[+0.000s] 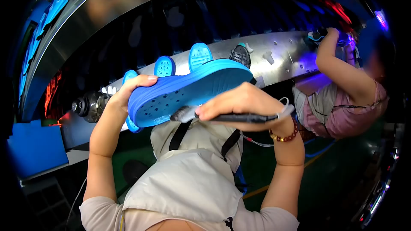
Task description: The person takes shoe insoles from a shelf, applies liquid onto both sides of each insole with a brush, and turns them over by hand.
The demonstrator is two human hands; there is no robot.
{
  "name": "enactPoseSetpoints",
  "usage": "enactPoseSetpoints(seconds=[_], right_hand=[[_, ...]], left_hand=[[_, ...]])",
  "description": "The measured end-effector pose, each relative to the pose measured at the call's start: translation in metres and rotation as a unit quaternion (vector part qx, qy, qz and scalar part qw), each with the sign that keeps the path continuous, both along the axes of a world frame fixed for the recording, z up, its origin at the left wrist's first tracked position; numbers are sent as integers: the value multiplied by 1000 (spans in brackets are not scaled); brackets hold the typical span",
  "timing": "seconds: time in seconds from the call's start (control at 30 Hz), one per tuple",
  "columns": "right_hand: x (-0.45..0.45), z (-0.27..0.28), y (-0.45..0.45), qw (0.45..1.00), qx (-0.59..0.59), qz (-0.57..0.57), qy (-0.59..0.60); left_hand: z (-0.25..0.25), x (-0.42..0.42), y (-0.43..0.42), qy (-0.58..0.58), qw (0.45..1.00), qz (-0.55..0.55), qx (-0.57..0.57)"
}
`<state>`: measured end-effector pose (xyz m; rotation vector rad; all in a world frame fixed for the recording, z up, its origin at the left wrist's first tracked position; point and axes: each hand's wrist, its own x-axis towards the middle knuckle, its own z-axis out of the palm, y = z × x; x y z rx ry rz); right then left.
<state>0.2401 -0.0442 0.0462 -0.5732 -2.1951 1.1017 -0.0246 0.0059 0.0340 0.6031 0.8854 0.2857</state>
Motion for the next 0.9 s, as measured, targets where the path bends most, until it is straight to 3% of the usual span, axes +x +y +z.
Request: enactPoseSetpoints(seconds=[0.03,0.1,0.17,0.3,0.37,0.4,0.43,0.47,0.5,0.57,0.7,0.8,0.87,0.9], right_hand=[[2,0,-2,1000,11,18,-10],[5,3,-3,999,-14,24,-30],[6,-6,2,994,10,-105,24],[6,-10,-10,998,0,-66,20],[5,-1,-12,996,0,-60,62],[1,-3,-10,990,-11,-89,108],[-4,-7,-7,981,-19,-118,153],[-9,-16,-2,974,-24,-165,151],[-16,-28,4,964,-59,-206,157],[-27,-37,16,950,-99,-279,95],[-46,-46,1,968,120,-215,43],[-38,-30,-21,988,95,-113,-42],[-30,-17,-16,998,34,-61,-5],[-28,-24,-7,991,-26,-110,77]], left_hand=[[-1,-4,2,-6,999,-19,25],[-2,-8,-1,3,998,65,-11],[-7,-15,1,-9,997,74,32],[-2,-27,2,1,989,141,35],[-26,-33,17,-265,955,115,-65],[-65,-26,5,-65,965,146,207],[-73,-7,8,-447,885,125,28],[-68,18,2,-345,902,254,53],[-68,32,4,-364,905,202,89],[-81,44,2,-368,903,216,50],[-83,46,1,-262,920,288,51],[-87,23,5,-304,905,283,89],[-79,29,0,-311,898,301,71],[-74,34,-4,-325,889,317,56]])
